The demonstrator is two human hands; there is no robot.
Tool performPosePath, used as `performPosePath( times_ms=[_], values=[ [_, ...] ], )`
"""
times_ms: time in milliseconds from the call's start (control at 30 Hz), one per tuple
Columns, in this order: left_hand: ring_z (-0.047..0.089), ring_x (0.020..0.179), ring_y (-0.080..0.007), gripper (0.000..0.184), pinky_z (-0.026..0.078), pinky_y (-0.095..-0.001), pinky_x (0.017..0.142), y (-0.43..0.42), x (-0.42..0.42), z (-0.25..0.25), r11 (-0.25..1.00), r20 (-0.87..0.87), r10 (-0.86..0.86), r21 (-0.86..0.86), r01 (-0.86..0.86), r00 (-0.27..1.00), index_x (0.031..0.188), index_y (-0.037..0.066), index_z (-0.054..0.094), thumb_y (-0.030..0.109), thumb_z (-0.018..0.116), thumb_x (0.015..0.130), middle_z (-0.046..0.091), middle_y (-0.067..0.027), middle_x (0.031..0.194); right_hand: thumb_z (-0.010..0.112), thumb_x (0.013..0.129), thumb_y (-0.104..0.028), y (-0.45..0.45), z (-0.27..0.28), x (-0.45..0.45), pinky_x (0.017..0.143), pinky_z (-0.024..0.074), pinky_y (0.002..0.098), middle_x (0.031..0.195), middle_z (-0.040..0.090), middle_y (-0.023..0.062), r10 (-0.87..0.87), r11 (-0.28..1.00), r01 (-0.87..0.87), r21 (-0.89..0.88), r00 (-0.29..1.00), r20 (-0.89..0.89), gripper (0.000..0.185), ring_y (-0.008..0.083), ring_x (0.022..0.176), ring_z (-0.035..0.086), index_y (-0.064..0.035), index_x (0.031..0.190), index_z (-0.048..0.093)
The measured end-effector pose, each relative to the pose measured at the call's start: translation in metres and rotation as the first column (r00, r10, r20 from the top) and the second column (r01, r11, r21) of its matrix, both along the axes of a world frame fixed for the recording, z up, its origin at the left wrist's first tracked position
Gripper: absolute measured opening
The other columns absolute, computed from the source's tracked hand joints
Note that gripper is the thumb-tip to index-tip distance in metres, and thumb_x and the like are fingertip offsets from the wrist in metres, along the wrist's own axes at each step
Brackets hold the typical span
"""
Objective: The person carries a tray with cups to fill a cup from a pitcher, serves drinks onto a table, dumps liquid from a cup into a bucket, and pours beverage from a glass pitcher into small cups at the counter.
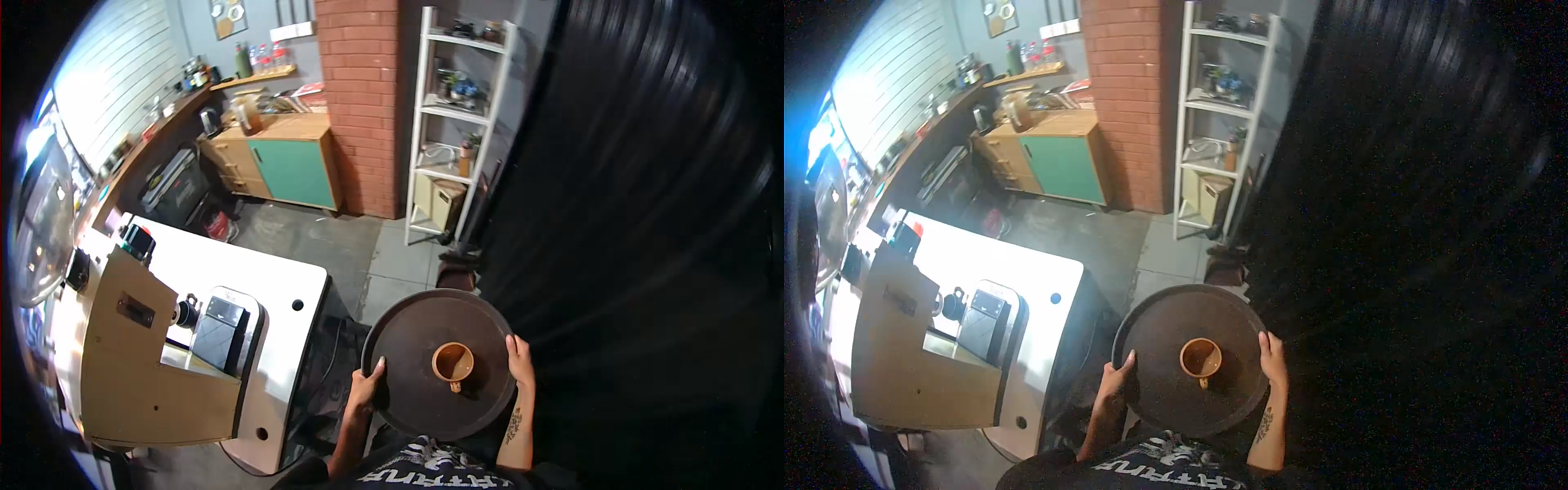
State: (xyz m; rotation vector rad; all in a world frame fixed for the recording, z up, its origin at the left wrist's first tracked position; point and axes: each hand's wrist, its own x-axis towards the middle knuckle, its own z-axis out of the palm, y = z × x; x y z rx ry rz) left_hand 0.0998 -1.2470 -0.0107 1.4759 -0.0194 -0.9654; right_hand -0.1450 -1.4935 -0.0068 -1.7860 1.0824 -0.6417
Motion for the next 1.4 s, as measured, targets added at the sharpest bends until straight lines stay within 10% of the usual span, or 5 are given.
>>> performPosePath(
  times_ms=[233,667,800,900,1400],
  values=[
    [0.061,0.078,-0.0159,0.039,0.050,-0.0312,0.070,-0.127,0.056,-0.010,0.993,-0.065,0.116,-0.016,-0.117,0.991,0.105,-0.005,0.063,0.029,0.067,0.087,0.065,-0.0079,0.091,0.046,0.094,-0.049,-0.158,0.004,0.086,0.104,0.0329,0.0366,0.133,0.044,0.0233,-0.009,0.999,0.017,0.029,0.973,-0.230,0.063,0.0341,0.125,0.043,0.0043,0.126,0.050],
    [0.061,0.076,-0.0149,0.036,0.050,-0.0300,0.068,-0.241,0.170,0.009,0.878,-0.103,0.469,-0.049,-0.476,0.877,0.104,-0.005,0.063,0.028,0.066,0.088,0.066,-0.0074,0.089,0.043,0.097,-0.043,-0.322,-0.002,0.305,0.099,0.0365,0.0395,0.124,0.050,0.0268,0.319,0.944,-0.330,-0.007,0.919,-0.231,0.056,0.0361,0.118,0.047,0.0053,0.122,0.052],
    [0.063,0.077,-0.0168,0.037,0.051,-0.0312,0.069,-0.269,0.238,0.002,0.858,-0.035,0.513,0.002,-0.513,0.858,0.103,-0.005,0.064,0.028,0.067,0.087,0.066,-0.0094,0.091,0.043,0.098,-0.033,-0.363,-0.026,0.396,0.071,0.0416,0.0425,0.080,0.056,0.0250,0.473,0.856,-0.484,-0.182,0.875,-0.103,0.042,0.0377,0.080,0.056,0.0063,0.087,0.054],
    [0.063,0.077,-0.0173,0.038,0.051,-0.0317,0.069,-0.292,0.301,0.008,0.827,0.003,0.563,-0.010,-0.562,0.827,0.103,-0.005,0.064,0.029,0.067,0.087,0.066,-0.0096,0.091,0.045,0.098,-0.028,-0.385,-0.014,0.476,0.060,0.0371,0.0369,0.065,0.043,0.0192,0.568,0.804,-0.548,-0.229,0.823,0.024,0.039,0.0242,0.060,0.038,0.0053,0.077,0.045],
    [0.063,0.087,-0.0212,0.045,0.053,-0.0363,0.074,-0.278,0.524,-0.007,0.602,0.000,0.797,0.096,-0.793,0.604,0.111,-0.003,0.059,0.036,0.062,0.089,0.065,-0.0113,0.100,0.047,0.098,-0.023,-0.384,-0.049,0.806,0.071,0.0397,0.0262,0.078,0.050,0.0025,0.729,0.683,-0.724,-0.092,0.673,0.124,0.029,0.0093,0.077,0.042,0.0035,0.088,0.051]
  ],
)
